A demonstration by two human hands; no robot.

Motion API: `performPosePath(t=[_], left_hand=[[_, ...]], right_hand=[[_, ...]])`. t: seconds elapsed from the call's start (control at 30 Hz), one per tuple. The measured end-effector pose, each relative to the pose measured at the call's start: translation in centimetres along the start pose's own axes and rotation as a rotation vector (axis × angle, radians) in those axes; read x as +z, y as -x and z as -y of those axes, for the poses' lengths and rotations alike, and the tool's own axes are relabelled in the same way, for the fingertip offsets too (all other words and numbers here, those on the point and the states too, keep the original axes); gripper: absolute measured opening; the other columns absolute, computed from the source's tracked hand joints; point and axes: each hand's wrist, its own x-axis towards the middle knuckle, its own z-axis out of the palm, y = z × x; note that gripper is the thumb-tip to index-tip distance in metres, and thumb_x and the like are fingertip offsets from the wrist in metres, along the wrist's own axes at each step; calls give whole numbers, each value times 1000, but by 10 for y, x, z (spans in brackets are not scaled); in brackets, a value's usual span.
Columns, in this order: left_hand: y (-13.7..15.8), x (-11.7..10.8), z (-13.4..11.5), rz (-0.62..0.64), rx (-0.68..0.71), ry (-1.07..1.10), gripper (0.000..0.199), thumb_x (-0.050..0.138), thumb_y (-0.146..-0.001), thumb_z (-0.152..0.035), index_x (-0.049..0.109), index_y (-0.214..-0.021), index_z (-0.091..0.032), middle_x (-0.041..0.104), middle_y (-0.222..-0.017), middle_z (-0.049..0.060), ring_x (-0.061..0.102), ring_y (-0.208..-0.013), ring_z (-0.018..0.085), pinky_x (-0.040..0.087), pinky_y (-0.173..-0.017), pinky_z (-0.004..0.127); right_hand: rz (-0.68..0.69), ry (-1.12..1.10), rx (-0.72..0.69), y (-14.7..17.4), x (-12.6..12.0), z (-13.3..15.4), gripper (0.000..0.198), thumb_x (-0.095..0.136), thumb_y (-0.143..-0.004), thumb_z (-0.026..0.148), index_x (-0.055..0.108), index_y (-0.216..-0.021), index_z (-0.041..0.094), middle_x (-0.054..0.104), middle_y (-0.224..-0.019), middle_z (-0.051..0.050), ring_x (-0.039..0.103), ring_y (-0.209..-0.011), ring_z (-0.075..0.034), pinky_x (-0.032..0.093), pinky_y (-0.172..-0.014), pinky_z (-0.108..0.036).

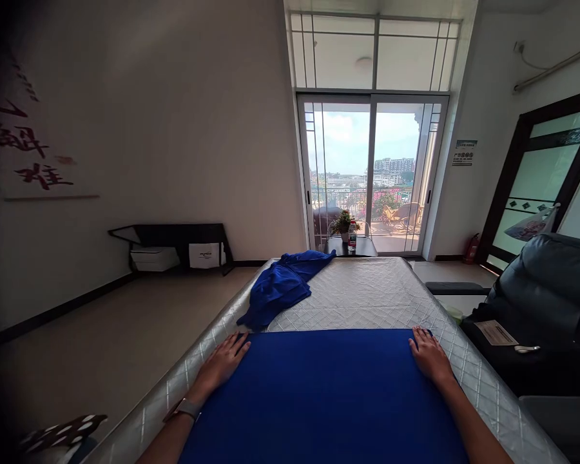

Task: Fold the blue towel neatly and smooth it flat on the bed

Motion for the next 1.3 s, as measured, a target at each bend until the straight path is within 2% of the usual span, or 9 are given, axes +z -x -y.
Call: performPosePath(t=[0.3, 0.43, 0.57, 0.7, 0.77, 0.9, 1.07, 1.17, 1.3], left_hand=[[2, 3, 0, -49, -12, 27, 59, 30, -104, -47, 38, -156, -20, 25, -167, 13, 26, -152, 28, 19, -124, 46], [9, -9, -6, -30, -31, 66, 59, 29, -104, -50, 39, -155, -21, 20, -168, 13, 31, -150, 29, 24, -122, 48], [16, -23, -15, -32, -25, 78, 63, 26, -104, -53, 41, -154, -18, 24, -167, 16, 35, -148, 30, 27, -121, 49], [17, -26, -19, -102, -10, 44, 60, 30, -104, -49, 48, -149, -14, 36, -161, 17, 39, -146, 30, 29, -121, 47], [16, -25, -19, -160, 10, 28, 58, 32, -103, -47, 52, -145, -13, 42, -158, 17, 40, -145, 31, 30, -120, 47], [13, -21, -16, -229, 71, 42, 55, 36, -102, -45, 57, -141, -13, 47, -154, 17, 43, -143, 31, 32, -120, 47], [10, -14, -12, -171, 46, 48, 55, 33, -103, -44, 55, -142, -13, 52, -151, 16, 45, -142, 29, 33, -119, 46], [9, -11, -10, -147, 34, 55, 55, 32, -102, -44, 54, -143, -13, 52, -151, 16, 44, -143, 29, 32, -119, 46], [8, -11, -9, -135, 42, 66, 56, 32, -102, -45, 54, -143, -14, 50, -153, 15, 42, -144, 28, 31, -120, 46]], right_hand=[[21, 42, 26, 1, -4, -1, 63, 24, -100, 44, 35, -157, 19, 31, -164, -8, 26, -152, -25, 23, -123, -48], [38, 104, 15, 3, -8, 2, 62, 23, -101, 42, 33, -157, 18, 31, -164, -8, 26, -151, -25, 24, -122, -47], [39, 238, 54, 5, -28, 18, 59, 29, -101, 38, 39, -155, 17, 38, -161, -10, 32, -149, -30, 24, -121, -52], [-27, 284, -22, 10, -53, 61, 53, 35, -95, 20, 55, -142, 7, 46, -153, -20, 37, -145, -35, 21, -120, -56], [-34, 243, -109, 14, -59, 95, 54, 34, -93, 15, 56, -141, 7, 47, -153, -18, 39, -145, -32, 23, -121, -51], [26, 26, -312, 27, -57, 181, 55, 30, -99, 27, 49, -148, 13, 46, -154, -11, 40, -145, -25, 23, -122, -41], [171, -223, -470, 41, -46, 268, 65, 23, -102, 47, 32, -157, 14, 31, -163, -7, 23, -153, -23, 16, -125, -41], [244, -253, -461, 41, -40, 284, 69, 18, -102, 54, 24, -160, 16, 22, -166, -5, 13, -155, -22, 11, -126, -42], [280, -230, -422, 35, -35, 263, 71, 14, -101, 58, 20, -161, 19, 18, -167, -2, 10, -155, -20, 6, -126, -41]])
